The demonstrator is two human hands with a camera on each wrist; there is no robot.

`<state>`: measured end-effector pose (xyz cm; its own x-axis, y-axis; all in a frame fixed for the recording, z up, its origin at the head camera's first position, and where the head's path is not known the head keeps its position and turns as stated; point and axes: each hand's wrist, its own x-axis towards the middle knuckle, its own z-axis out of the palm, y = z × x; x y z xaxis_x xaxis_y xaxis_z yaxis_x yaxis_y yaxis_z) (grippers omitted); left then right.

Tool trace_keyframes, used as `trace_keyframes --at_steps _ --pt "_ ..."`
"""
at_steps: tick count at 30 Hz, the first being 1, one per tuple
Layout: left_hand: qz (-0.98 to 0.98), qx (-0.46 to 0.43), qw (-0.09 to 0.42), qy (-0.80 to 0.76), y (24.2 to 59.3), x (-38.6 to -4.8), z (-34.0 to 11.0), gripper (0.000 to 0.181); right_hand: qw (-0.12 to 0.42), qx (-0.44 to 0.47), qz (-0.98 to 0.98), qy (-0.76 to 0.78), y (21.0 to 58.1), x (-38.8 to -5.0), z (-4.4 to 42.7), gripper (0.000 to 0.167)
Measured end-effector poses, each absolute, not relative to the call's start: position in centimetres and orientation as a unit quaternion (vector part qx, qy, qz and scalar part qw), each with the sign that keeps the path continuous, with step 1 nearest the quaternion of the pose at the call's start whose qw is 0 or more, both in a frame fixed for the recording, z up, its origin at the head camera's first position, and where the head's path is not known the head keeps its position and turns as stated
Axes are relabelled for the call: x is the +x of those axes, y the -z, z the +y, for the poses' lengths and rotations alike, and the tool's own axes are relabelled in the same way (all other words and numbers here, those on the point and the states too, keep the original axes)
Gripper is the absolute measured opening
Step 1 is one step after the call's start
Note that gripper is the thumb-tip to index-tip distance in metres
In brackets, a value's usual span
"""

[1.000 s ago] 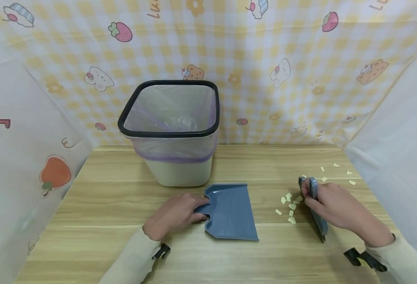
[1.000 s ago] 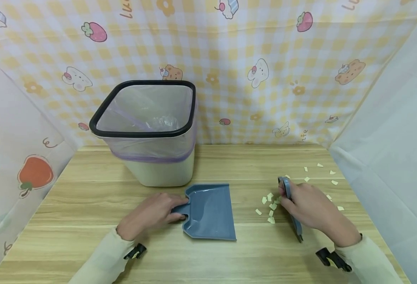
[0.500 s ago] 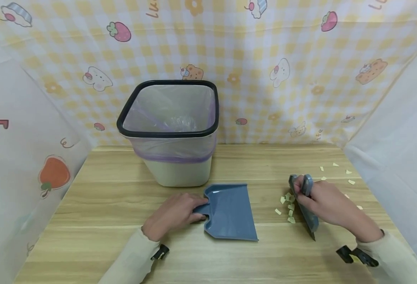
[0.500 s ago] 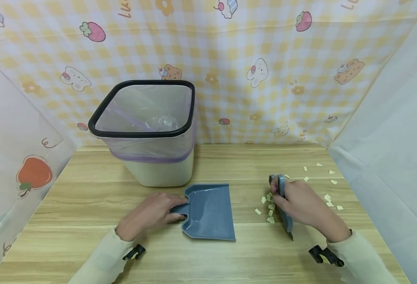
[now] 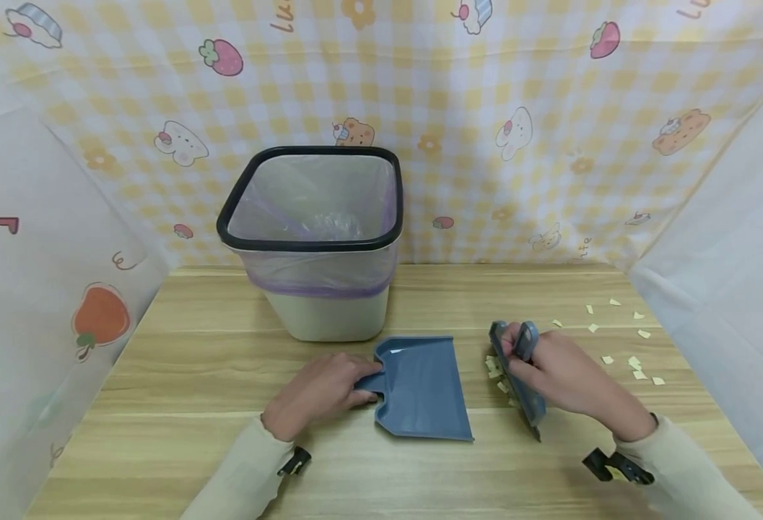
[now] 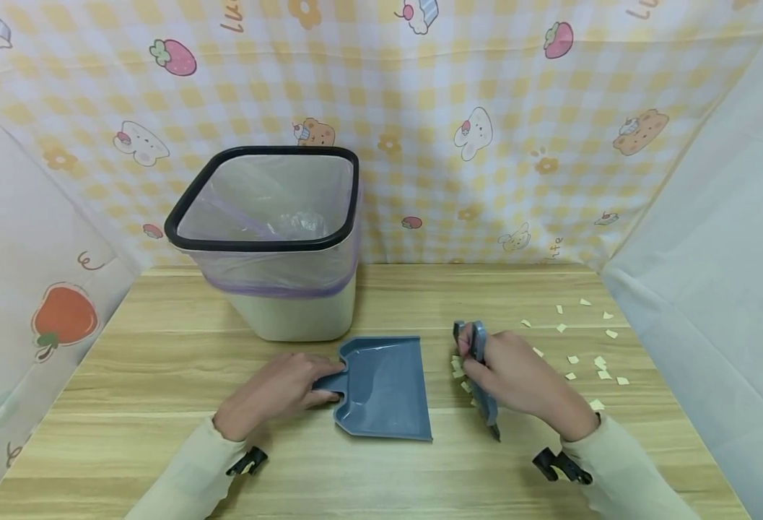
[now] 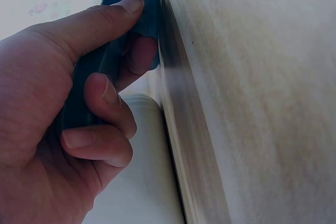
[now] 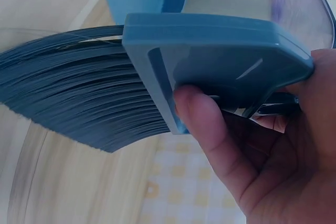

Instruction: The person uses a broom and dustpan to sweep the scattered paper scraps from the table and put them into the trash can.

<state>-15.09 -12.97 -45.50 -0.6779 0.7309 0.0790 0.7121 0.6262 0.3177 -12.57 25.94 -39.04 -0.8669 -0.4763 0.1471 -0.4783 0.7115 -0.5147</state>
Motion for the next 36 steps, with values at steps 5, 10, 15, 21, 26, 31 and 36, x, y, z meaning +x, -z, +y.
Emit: trace_keyframes --at_steps 5,10,15,21,26,31,36 --pt "0.902 0.398 0.032 -0.163 45.5 -15.1 -12.9 0.042 0.003 0.274 -0.917 -0.29 39.0 -12.8 24.7 0.018" --pt "0.902 0.398 0.032 -0.163 45.6 -15.2 -12.8 0.042 0.001 0.286 -0.911 -0.298 39.1 -13.0 23.7 0.018" --pt "0.902 0.401 0.022 -0.159 45.6 -15.1 -12.8 0.042 -0.005 0.298 -0.901 -0.315 39.1 -13.2 22.8 0.021" --pt "0.903 0.399 0.021 -0.156 45.6 -15.1 -12.8 0.041 -0.005 0.314 -0.892 -0.326 39.2 -13.6 21.7 0.02" --pt "0.903 0.401 0.017 -0.154 45.5 -15.1 -12.7 0.041 -0.001 0.321 -0.889 -0.327 39.3 -13.8 20.8 0.019" --pt "0.904 0.4 0.017 -0.15 45.5 -15.1 -12.7 0.042 -0.011 0.313 -0.886 -0.343 39.1 -14.1 19.9 0.017" --pt "0.907 0.393 0.027 -0.151 45.5 -15.1 -12.7 0.042 -0.014 0.305 -0.884 -0.354 39.2 -14.4 18.9 0.015"
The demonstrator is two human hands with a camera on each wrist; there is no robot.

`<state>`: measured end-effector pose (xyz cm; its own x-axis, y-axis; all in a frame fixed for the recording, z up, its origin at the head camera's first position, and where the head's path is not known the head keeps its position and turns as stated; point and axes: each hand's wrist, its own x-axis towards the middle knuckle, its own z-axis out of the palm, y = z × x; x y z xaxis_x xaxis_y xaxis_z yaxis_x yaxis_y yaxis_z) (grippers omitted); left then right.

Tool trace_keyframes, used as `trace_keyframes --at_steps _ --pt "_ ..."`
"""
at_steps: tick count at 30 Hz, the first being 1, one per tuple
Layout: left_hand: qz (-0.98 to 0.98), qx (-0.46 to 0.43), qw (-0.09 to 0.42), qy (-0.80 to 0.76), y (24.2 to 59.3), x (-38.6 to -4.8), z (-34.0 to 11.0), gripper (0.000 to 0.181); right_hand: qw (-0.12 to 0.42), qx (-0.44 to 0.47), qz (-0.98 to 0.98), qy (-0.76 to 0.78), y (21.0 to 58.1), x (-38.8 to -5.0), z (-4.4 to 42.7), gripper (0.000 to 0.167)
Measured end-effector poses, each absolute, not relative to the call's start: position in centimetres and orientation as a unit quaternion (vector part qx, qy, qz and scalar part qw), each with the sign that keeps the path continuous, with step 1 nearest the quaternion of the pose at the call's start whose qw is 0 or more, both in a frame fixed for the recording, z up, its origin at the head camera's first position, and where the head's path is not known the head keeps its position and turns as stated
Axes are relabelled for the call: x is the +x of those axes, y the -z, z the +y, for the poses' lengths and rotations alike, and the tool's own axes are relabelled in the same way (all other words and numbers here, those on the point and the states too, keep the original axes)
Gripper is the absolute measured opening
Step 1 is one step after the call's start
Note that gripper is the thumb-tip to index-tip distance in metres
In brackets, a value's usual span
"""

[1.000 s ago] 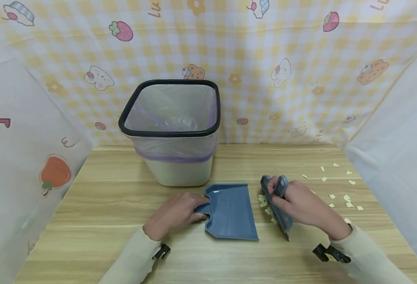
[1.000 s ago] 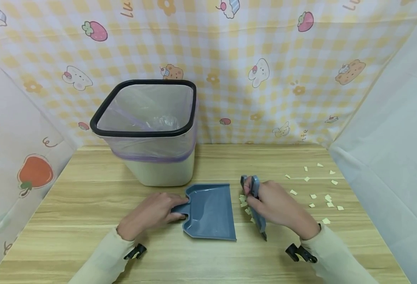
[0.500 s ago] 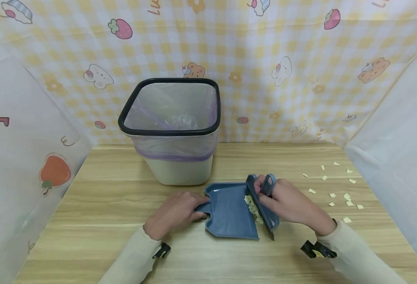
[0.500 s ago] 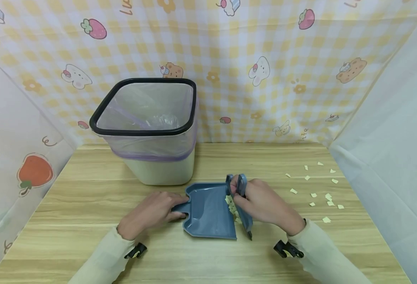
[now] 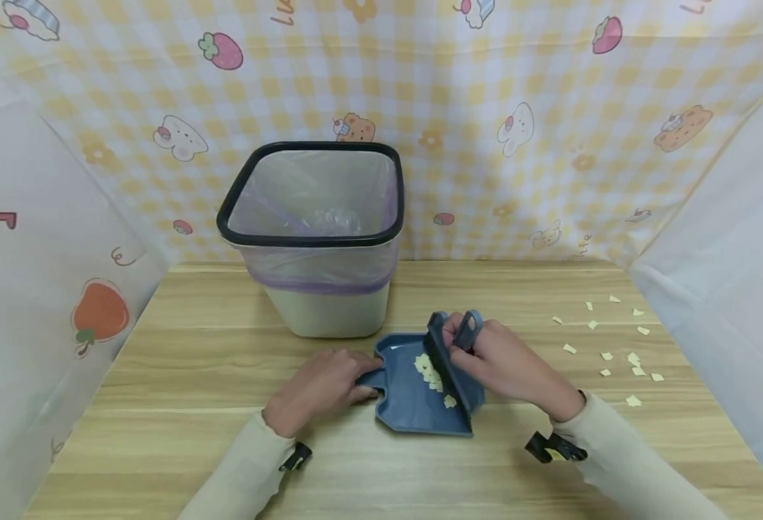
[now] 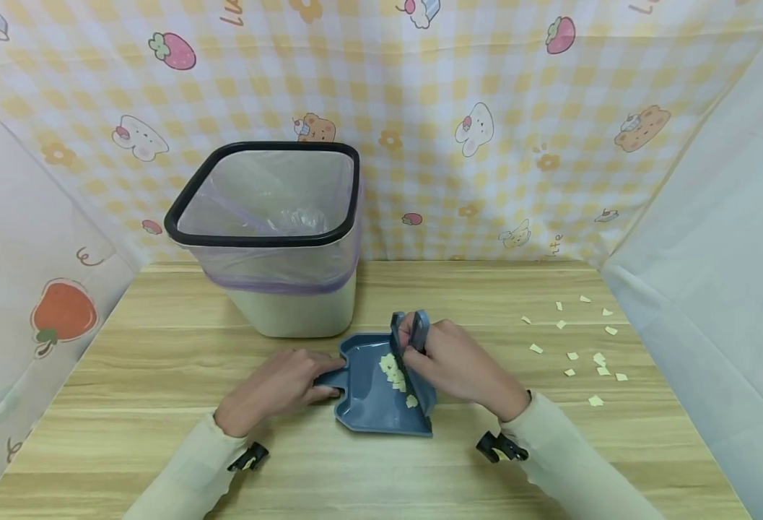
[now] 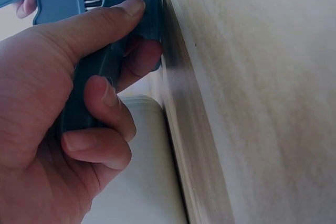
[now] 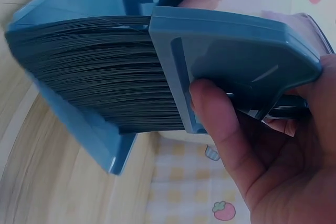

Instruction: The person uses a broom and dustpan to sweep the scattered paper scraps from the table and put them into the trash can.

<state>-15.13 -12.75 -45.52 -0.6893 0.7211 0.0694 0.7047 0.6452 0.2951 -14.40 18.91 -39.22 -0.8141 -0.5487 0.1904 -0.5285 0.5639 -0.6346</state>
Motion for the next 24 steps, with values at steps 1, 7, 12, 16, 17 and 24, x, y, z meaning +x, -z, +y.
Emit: trace_keyframes --at_steps 1,7,12,16,17,24 --pt "0.907 0.392 0.029 -0.152 45.5 -15.1 -12.8 0.042 0.012 -0.303 0.885 0.354 39.3 -14.5 18.7 0.015" --pt "0.906 0.395 0.026 -0.153 45.6 -15.2 -12.8 0.041 0.009 -0.296 0.882 0.366 39.5 -15.0 18.2 0.015" --pt "0.905 0.395 0.025 -0.155 45.6 -15.1 -12.8 0.041 0.006 -0.277 0.876 0.394 39.5 -14.9 18.6 0.015" --pt "0.906 0.394 0.026 -0.156 45.6 -15.0 -12.8 0.042 -0.018 -0.254 0.875 0.412 39.0 -14.5 19.5 0.016" --pt "0.906 0.394 0.026 -0.156 45.6 -15.0 -12.7 0.042 -0.024 -0.247 0.876 0.414 38.9 -14.4 19.8 0.016" --pt "0.907 0.39 0.032 -0.157 45.4 -15.1 -12.7 0.042 -0.053 -0.206 0.895 0.393 38.2 -13.5 21.8 0.017"
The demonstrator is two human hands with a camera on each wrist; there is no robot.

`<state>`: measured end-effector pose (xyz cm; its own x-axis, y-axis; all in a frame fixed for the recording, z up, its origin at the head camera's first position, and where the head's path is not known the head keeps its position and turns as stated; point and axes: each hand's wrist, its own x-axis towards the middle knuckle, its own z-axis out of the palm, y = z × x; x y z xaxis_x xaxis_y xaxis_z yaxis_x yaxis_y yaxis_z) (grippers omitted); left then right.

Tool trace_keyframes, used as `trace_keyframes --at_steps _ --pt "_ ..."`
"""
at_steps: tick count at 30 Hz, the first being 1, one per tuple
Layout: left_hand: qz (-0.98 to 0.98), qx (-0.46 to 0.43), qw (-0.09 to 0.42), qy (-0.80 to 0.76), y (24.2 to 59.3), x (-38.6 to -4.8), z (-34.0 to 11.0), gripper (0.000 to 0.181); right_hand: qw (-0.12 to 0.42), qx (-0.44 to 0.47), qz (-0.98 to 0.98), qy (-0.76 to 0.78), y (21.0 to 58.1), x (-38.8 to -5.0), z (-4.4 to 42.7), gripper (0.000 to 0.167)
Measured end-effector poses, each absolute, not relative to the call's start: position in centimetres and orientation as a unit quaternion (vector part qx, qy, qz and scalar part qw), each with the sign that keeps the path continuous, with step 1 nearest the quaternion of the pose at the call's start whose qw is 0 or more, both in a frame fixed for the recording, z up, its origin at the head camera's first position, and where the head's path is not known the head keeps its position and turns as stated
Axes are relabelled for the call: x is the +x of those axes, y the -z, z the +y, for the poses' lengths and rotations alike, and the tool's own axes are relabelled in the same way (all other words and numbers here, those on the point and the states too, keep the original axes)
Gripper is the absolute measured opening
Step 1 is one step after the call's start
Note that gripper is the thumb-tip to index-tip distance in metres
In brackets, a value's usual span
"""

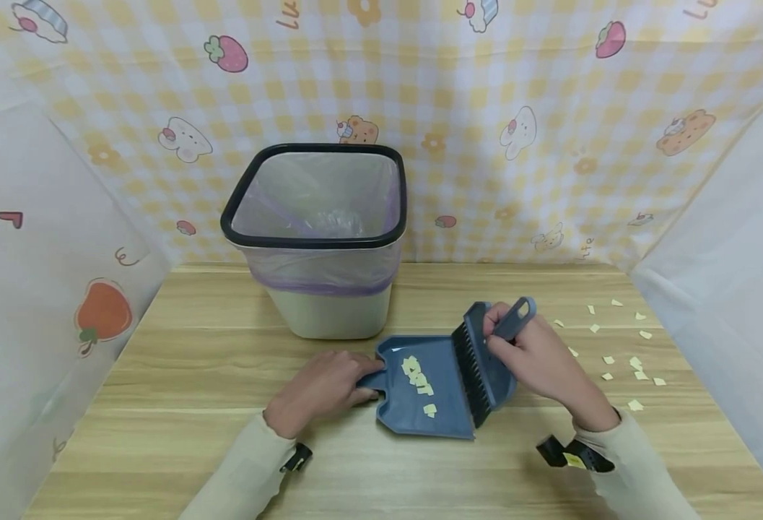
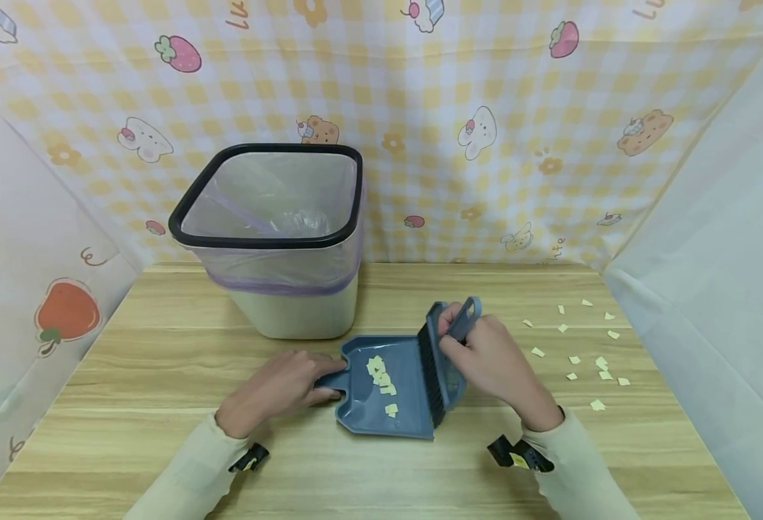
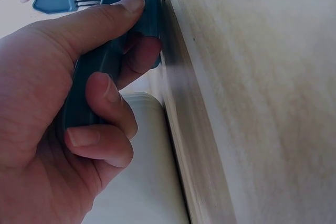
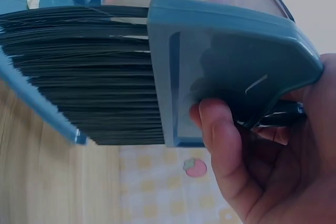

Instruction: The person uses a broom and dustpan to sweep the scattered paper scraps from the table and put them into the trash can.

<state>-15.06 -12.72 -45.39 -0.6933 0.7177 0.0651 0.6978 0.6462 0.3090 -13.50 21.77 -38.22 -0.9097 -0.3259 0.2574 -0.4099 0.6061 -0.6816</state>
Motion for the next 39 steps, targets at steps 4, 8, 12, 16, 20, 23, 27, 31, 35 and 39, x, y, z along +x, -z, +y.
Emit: trace_keyframes --at_steps 4,8,12,16,20,23,27,31,35,39 --pt "0.907 0.39 0.033 -0.158 45.4 -15.1 -12.7 0.042 0.061 0.202 -0.905 -0.37 38.5 -13.1 22.8 0.016" --pt "0.906 0.392 0.03 -0.159 45.5 -15.0 -12.7 0.041 0.061 0.205 -0.91 -0.356 39.1 -12.8 23.2 0.017" --pt "0.906 0.39 0.029 -0.16 45.5 -15.0 -12.8 0.042 0.066 0.21 -0.909 -0.353 39.6 -12.7 22.6 0.018" --pt "0.908 0.386 0.031 -0.161 45.4 -14.9 -12.8 0.043 0.064 0.216 -0.91 -0.348 39.9 -13.0 21.2 0.017" --pt "0.909 0.383 0.033 -0.163 45.4 -14.9 -12.7 0.043 0.06 0.223 -0.913 -0.335 40.0 -13.3 19.5 0.016" --pt "0.91 0.38 0.034 -0.163 45.5 -15.0 -12.7 0.043 0.055 0.226 -0.919 -0.318 39.9 -13.3 18.6 0.013" --pt "0.911 0.379 0.039 -0.162 45.5 -15.0 -12.7 0.043 0.047 0.224 -0.923 -0.31 39.6 -13.4 17.6 0.01" --pt "0.911 0.378 0.042 -0.16 45.5 -15.1 -12.7 0.043 0.045 0.23 -0.916 -0.325 39.6 -13.8 16.7 0.011" --pt "0.91 0.38 0.043 -0.158 45.6 -15.2 -12.8 0.043 0.032 0.236 -0.911 -0.336 39.7 -14.1 15.7 0.01" --pt "0.91 0.379 0.047 -0.159 45.5 -15.3 -12.7 0.044 0.022 0.245 -0.911 -0.331 39.7 -14.2 14.7 0.009"
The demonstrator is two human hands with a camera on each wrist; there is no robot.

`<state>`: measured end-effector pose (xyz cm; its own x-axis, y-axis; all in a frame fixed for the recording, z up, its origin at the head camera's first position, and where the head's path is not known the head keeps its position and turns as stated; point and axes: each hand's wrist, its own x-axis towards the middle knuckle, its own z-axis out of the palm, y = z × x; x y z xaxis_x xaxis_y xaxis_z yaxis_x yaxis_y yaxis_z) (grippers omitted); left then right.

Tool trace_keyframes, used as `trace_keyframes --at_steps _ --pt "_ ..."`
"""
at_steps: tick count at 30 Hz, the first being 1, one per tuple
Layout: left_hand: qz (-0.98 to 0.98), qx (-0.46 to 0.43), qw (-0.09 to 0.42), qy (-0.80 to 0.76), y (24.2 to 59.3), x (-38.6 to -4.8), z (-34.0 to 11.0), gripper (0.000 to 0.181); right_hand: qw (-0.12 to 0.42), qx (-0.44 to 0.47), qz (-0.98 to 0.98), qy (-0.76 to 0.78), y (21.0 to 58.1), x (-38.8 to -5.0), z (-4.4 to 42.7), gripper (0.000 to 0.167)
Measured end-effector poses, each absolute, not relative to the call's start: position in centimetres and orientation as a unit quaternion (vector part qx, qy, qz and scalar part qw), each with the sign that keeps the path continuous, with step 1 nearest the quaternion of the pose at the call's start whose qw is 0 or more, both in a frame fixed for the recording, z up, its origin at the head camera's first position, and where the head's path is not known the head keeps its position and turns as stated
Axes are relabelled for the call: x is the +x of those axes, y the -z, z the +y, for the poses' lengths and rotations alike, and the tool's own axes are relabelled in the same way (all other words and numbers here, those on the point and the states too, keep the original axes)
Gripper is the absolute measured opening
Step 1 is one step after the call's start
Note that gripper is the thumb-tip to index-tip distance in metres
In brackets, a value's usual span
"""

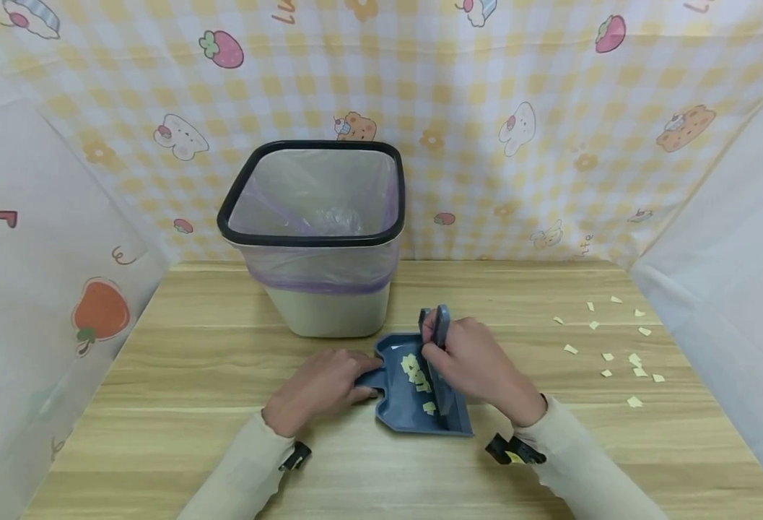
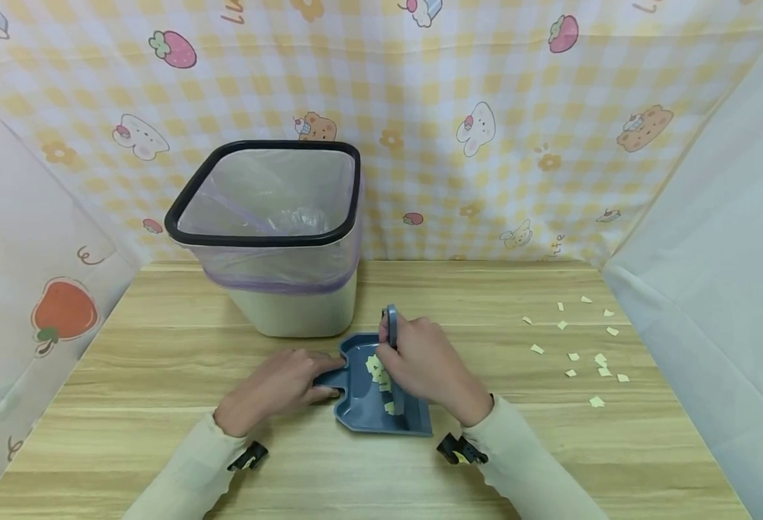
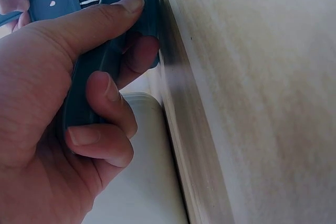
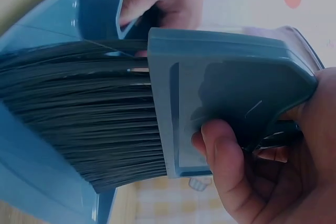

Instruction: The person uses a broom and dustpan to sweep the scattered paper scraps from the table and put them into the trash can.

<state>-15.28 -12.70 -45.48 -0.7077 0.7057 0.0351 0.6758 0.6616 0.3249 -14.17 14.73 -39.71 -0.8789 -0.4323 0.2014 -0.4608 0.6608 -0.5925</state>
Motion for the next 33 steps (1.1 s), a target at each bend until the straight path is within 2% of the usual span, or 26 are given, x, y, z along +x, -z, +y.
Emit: trace_keyframes --at_steps 10,18,33 --pt "0.913 0.371 0.055 -0.16 45.2 -15.4 -12.8 0.043 0.016 0.262 -0.903 -0.34 39.5 -14.4 13.0 0.008" --pt "0.911 0.377 0.053 -0.159 45.4 -15.3 -12.6 0.043 0.004 0.239 -0.893 -0.38 39.7 -14.3 13.2 0.009" --pt "0.911 0.375 0.053 -0.165 45.3 -15.0 -12.6 0.042 0.065 0.197 -0.911 -0.356 38.6 -13.5 15.9 0.013"
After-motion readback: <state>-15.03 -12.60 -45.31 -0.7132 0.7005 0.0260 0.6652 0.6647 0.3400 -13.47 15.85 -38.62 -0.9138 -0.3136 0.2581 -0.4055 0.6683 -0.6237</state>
